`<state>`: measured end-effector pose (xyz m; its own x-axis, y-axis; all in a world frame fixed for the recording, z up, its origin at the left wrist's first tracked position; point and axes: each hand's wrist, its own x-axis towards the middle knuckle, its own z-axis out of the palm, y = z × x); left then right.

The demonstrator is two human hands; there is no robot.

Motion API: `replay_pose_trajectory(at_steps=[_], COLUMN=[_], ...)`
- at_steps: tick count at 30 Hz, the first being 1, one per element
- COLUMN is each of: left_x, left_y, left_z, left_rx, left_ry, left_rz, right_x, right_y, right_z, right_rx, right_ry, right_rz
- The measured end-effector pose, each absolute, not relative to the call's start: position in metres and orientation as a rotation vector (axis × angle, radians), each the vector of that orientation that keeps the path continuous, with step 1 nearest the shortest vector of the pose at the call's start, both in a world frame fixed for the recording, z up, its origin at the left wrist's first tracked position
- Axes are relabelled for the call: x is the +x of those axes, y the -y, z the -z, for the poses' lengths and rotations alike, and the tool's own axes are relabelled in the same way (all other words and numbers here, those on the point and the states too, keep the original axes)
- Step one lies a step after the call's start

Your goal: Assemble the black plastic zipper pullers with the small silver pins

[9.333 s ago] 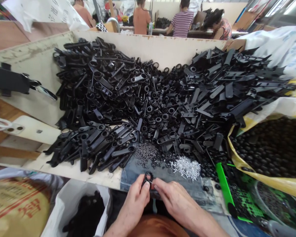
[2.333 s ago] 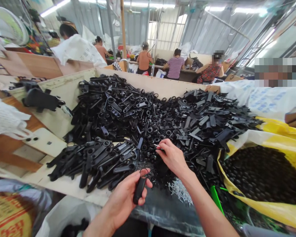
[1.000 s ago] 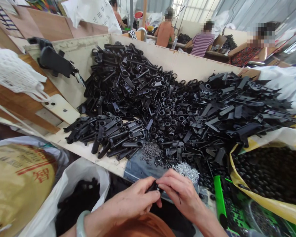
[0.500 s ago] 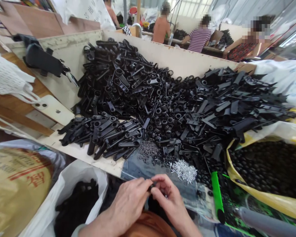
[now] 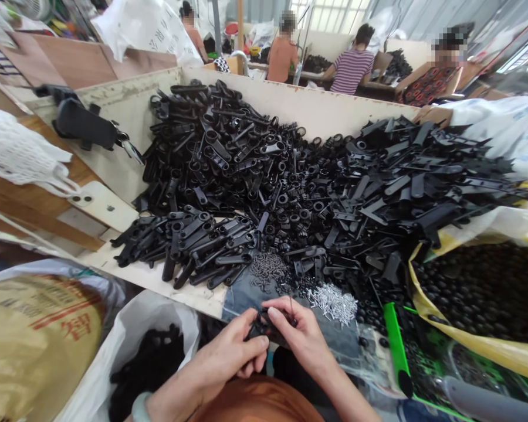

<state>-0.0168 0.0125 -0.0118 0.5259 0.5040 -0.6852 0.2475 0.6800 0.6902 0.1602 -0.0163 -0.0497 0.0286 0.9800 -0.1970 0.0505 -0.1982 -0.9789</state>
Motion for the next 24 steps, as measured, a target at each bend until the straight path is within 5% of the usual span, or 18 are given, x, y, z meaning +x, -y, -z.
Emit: replay_pose_trajectory(at_steps=[24], left_x=[-0.019], left_y=[-0.009], left_z=[0.011], left_rx=[0.678], left_ry=[-1.08], left_rz=[-0.214], right_x=[0.17], right_y=[0.017], right_z=[0.051], right_rx=[-1.403], right_ry=[1.288], right_rz=[-1.36])
